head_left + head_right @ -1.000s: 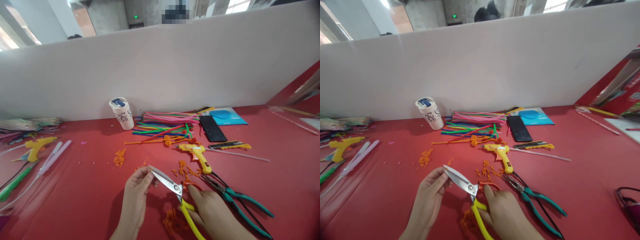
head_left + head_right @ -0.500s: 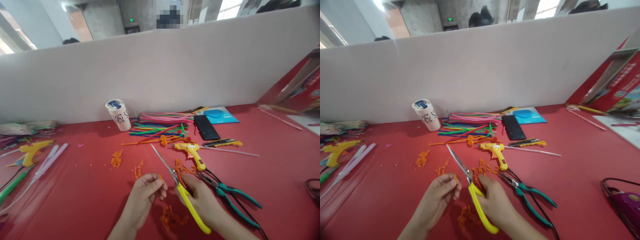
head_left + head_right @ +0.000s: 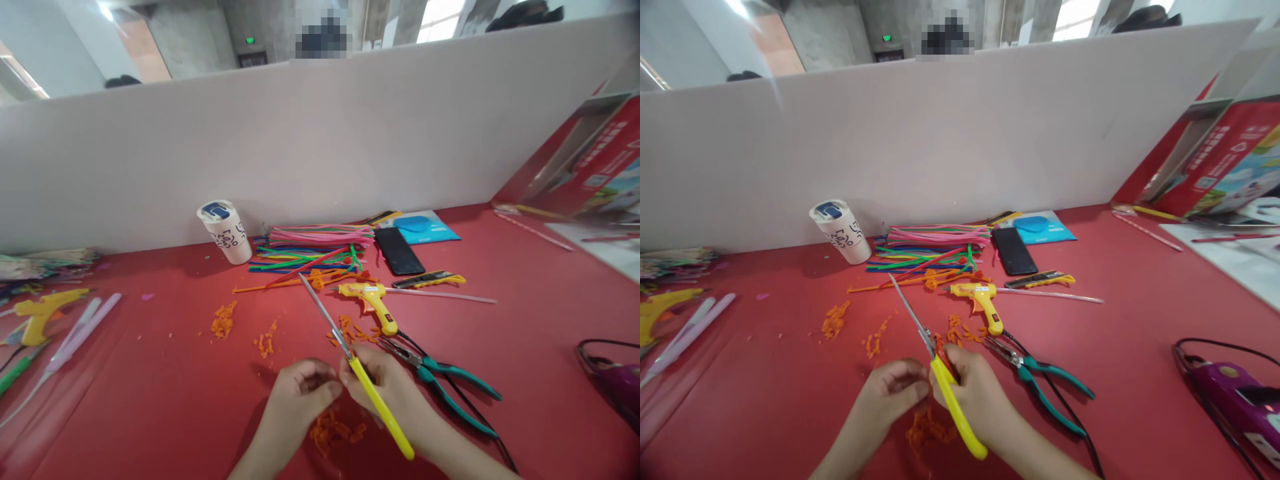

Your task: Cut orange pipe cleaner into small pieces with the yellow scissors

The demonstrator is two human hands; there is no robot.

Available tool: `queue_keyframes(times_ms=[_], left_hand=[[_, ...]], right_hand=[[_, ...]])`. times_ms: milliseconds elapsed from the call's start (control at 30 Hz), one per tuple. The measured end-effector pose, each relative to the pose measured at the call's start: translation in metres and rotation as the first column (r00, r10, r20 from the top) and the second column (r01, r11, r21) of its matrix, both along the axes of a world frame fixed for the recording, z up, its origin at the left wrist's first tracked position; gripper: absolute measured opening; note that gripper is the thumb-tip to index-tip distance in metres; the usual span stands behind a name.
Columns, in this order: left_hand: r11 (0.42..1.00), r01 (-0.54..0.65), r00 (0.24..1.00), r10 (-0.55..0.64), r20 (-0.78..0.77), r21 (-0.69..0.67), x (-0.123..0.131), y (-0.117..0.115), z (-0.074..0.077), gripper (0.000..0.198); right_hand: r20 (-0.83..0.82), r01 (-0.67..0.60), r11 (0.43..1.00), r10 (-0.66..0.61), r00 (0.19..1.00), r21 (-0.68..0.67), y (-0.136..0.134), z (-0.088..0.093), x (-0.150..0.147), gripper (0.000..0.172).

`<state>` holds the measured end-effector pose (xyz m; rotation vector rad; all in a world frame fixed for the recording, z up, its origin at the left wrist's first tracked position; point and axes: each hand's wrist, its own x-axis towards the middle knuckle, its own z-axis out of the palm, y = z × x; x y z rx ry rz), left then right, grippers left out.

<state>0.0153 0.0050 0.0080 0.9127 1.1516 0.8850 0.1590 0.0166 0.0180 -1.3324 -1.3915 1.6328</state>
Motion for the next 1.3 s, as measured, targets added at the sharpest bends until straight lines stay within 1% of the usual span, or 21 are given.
queue_keyframes(times_ms=[100, 167, 233, 300, 333, 400, 467, 567, 667, 733, 767, 833, 933, 1033, 1200, 1300], left_hand=[[0.998, -0.006, 0.992, 0.013, -0.126, 0.059, 0.002, -0.001, -0.001, 0.001], [0.996, 0.002, 0.987, 0.012, -0.163, 0.085, 0.004, -0.002, -0.002, 0.003], [0.996, -0.015, 0.986, 0.03, -0.164, 0.089, 0.004, -0.001, -0.001, 0.003], [0.994, -0.088, 0.987, 0.096, -0.13, 0.062, 0.001, 0.001, 0.002, 0.001], [0.988, -0.147, 0.983, 0.152, -0.106, 0.049, -0.002, 0.002, 0.003, 0.003], [0.955, -0.293, 0.954, 0.296, -0.049, 0.051, -0.009, 0.006, 0.005, 0.006], [0.91, -0.409, 0.912, 0.409, 0.016, 0.07, -0.017, 0.01, 0.005, 0.008], [0.869, -0.488, 0.872, 0.48, 0.099, 0.081, -0.026, 0.013, 0.004, 0.009], [0.856, -0.51, 0.857, 0.495, 0.143, 0.088, -0.03, 0.013, 0.003, 0.008], [0.853, -0.512, 0.854, 0.494, 0.166, 0.096, -0.03, 0.012, 0.003, 0.006], [0.853, -0.513, 0.852, 0.492, 0.177, 0.096, -0.03, 0.012, 0.003, 0.006], [0.851, -0.517, 0.847, 0.493, 0.2, 0.09, -0.029, 0.012, 0.004, 0.005], [0.851, -0.52, 0.842, 0.497, 0.209, 0.075, -0.029, 0.013, 0.005, 0.006], [0.855, -0.515, 0.845, 0.494, 0.206, 0.064, -0.028, 0.013, 0.006, 0.005], [0.863, -0.501, 0.854, 0.483, 0.195, 0.059, -0.028, 0.013, 0.007, 0.005], [0.861, -0.506, 0.85, 0.49, 0.193, 0.043, -0.028, 0.013, 0.009, 0.004]], right_hand=[[0.045, 0.013, 0.995, -0.017, 0.999, 0.103, 0.001, -0.002, -0.002, 0.01], [0.054, -0.001, 0.992, -0.006, 0.999, 0.125, 0.001, -0.004, -0.002, 0.009], [0.077, -0.021, 0.989, 0.009, 0.997, 0.149, 0.002, -0.005, -0.001, 0.01], [0.141, -0.038, 0.979, 0.009, 0.99, 0.2, 0.003, -0.006, 0.002, 0.017], [0.202, -0.056, 0.972, 0.009, 0.979, 0.228, 0.003, -0.006, 0.004, 0.022], [0.364, -0.11, 0.956, 0.003, 0.931, 0.272, 0.004, -0.006, 0.008, 0.029], [0.532, -0.2, 0.934, 0.013, 0.847, 0.295, 0.002, -0.007, 0.011, 0.027], [0.701, -0.357, 0.873, 0.024, 0.713, 0.332, -0.002, -0.01, 0.013, 0.023], [0.811, -0.489, 0.789, -0.019, 0.585, 0.371, -0.006, -0.014, 0.012, 0.027], [0.845, -0.545, 0.739, -0.062, 0.531, 0.396, -0.008, -0.018, 0.011, 0.029], [0.852, -0.564, 0.717, -0.081, 0.518, 0.411, -0.008, -0.02, 0.011, 0.029], [0.855, -0.588, 0.682, -0.108, 0.507, 0.435, -0.008, -0.024, 0.011, 0.029], [0.857, -0.61, 0.648, -0.134, 0.498, 0.456, -0.008, -0.027, 0.013, 0.028], [0.863, -0.628, 0.625, -0.16, 0.479, 0.464, -0.008, -0.028, 0.014, 0.027], [0.866, -0.64, 0.601, -0.201, 0.458, 0.479, -0.007, -0.028, 0.014, 0.025], [0.86, -0.651, 0.573, -0.235, 0.452, 0.499, -0.006, -0.03, 0.014, 0.026]])
